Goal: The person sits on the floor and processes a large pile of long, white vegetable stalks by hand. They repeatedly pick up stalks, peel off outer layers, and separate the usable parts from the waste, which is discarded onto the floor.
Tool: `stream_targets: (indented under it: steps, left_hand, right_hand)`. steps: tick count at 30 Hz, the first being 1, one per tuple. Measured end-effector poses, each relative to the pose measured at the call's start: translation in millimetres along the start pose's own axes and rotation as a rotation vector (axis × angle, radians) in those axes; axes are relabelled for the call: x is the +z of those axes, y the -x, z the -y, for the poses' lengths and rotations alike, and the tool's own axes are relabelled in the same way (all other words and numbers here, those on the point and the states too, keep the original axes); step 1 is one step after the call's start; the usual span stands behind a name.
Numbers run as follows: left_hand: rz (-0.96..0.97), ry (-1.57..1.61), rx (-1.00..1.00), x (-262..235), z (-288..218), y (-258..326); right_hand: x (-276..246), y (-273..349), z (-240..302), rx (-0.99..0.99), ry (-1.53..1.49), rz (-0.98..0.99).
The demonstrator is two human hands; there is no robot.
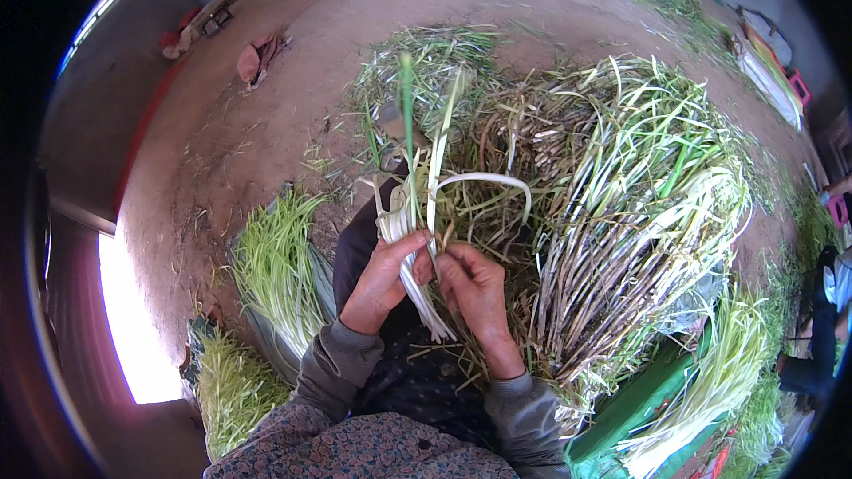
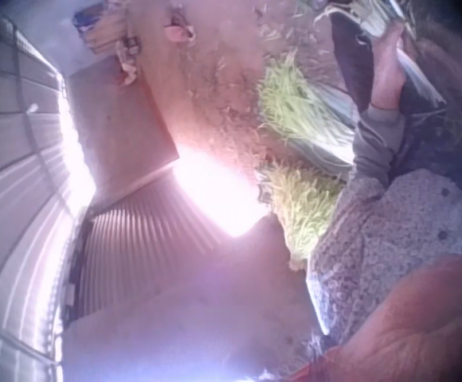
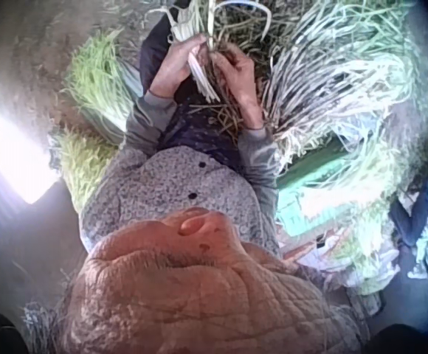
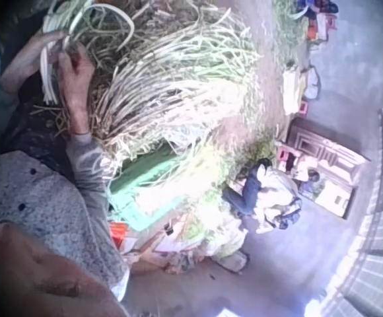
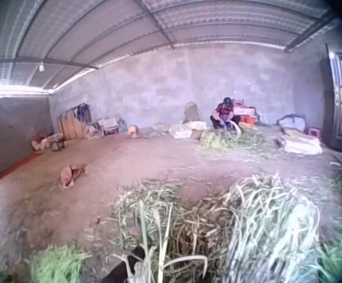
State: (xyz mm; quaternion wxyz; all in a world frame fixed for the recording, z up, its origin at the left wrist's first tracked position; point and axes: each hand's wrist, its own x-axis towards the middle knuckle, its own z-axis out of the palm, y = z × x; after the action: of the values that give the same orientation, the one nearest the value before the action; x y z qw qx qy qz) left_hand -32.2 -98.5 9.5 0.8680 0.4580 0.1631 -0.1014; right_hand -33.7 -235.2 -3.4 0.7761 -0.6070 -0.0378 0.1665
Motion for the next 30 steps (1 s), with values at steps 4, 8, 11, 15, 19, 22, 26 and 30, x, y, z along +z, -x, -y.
stream_targets:
  steps: [4,8,11,15,19,22,26,30]
  left_hand:
    - [0.062,0.209,-0.046,-10.8,2.6,-6.5]
    - [0.018,0.309,-0.007,-22.1,0.9,-13.5]
    - [0.001,0.277,0.008,-24.4,1.3,-16.0]
    - [-0.047,0.215,0.004,-28.6,1.4,-16.5]
    - [-0.060,0.108,0.037,-16.7,1.8,-10.0]
    - [-0.041,-0.006,0.083,-8.0,6.5,-5.3]
    - [-0.035,-0.034,0.162,8.6,7.0,3.8]
    - [-0.087,-0.002,0.124,4.3,13.0,8.2]
  right_hand:
    - [-2.4,25.1,-17.6,-0.084,-0.213,-0.166]
    - [-41.9,82.5,-42.2,-0.024,-0.236,-0.216]
    - [-66.5,108.7,-41.6,0.230,0.107,-0.065]
    - [-83.7,136.3,-15.6,0.522,0.474,0.184]
    - [-64.6,92.0,2.3,-0.119,0.844,-0.059]
    - [-32.9,33.8,29.2,-0.247,0.508,-0.194]
    - [-8.3,-14.0,21.3,-0.414,0.563,-0.083]
    - [-16.9,3.3,15.2,-0.265,0.014,-0.214]
